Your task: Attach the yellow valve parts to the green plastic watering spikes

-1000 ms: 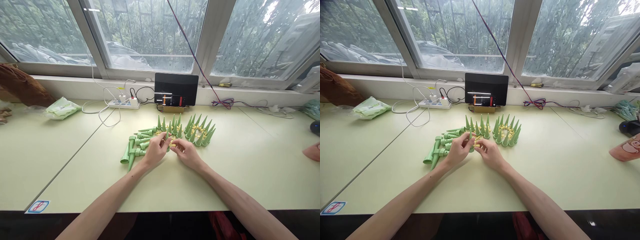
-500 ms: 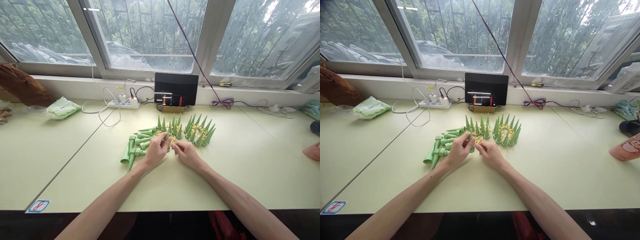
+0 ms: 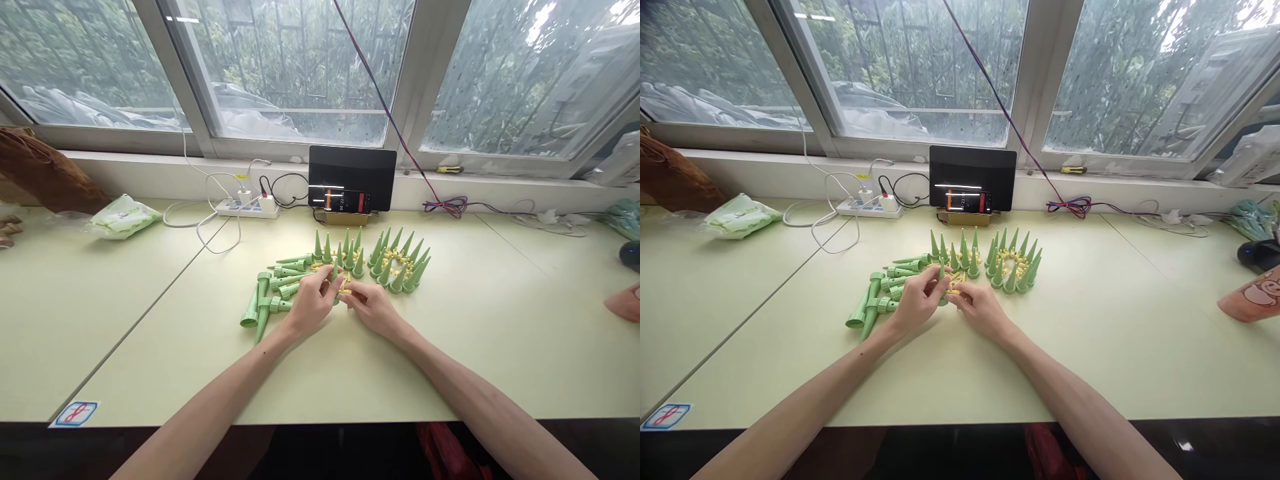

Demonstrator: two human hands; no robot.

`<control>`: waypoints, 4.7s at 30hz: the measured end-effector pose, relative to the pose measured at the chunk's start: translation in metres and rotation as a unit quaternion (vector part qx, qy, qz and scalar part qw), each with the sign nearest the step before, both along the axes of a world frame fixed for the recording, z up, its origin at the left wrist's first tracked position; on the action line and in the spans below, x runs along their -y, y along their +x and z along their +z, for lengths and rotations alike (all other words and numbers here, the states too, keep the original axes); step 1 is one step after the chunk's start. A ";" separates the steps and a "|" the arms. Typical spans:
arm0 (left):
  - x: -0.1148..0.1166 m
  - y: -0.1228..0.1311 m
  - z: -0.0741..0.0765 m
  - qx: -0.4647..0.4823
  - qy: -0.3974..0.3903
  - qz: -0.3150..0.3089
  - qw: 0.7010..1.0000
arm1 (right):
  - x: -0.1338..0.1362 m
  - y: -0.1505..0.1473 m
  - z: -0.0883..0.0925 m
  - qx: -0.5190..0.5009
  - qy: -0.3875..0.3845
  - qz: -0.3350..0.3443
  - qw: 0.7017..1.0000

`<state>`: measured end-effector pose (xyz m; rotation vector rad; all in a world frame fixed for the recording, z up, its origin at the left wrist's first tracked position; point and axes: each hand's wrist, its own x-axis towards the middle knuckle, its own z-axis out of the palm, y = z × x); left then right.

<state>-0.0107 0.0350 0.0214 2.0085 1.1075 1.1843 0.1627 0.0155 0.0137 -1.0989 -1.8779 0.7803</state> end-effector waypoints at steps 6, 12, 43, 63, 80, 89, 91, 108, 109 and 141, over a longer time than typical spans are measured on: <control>0.001 0.000 0.001 -0.007 0.014 -0.003 1.000 | 0.000 0.000 -0.001 0.020 0.000 0.000 1.000; 0.002 0.000 0.002 -0.008 0.017 -0.011 1.000 | 0.001 -0.001 0.001 0.020 -0.007 -0.012 1.000; 0.000 0.000 0.002 -0.007 0.013 -0.004 1.000 | 0.000 0.001 -0.001 0.004 -0.028 -0.001 1.000; 0.002 0.001 0.001 -0.013 0.001 -0.010 1.000 | 0.000 0.000 -0.001 0.022 -0.027 -0.007 0.999; 0.000 0.000 0.001 -0.011 0.008 -0.006 1.000 | -0.001 0.000 0.000 0.031 -0.014 -0.002 0.999; 0.001 0.000 0.002 -0.010 0.009 -0.015 1.000 | -0.001 0.001 -0.003 0.041 -0.026 -0.007 0.999; 0.001 0.000 0.002 -0.010 0.010 -0.014 1.000 | -0.001 0.001 -0.003 0.035 -0.025 -0.011 0.999; 0.001 0.000 0.003 -0.009 0.007 -0.004 1.000 | 0.001 0.001 0.000 0.037 -0.011 0.004 0.999; 0.001 0.000 0.003 -0.008 0.007 -0.004 1.000 | 0.001 0.001 0.000 0.040 -0.011 0.002 0.999; -0.001 -0.001 0.008 -0.008 -0.021 0.026 0.999 | 0.001 0.002 0.002 -0.071 0.022 -0.026 0.997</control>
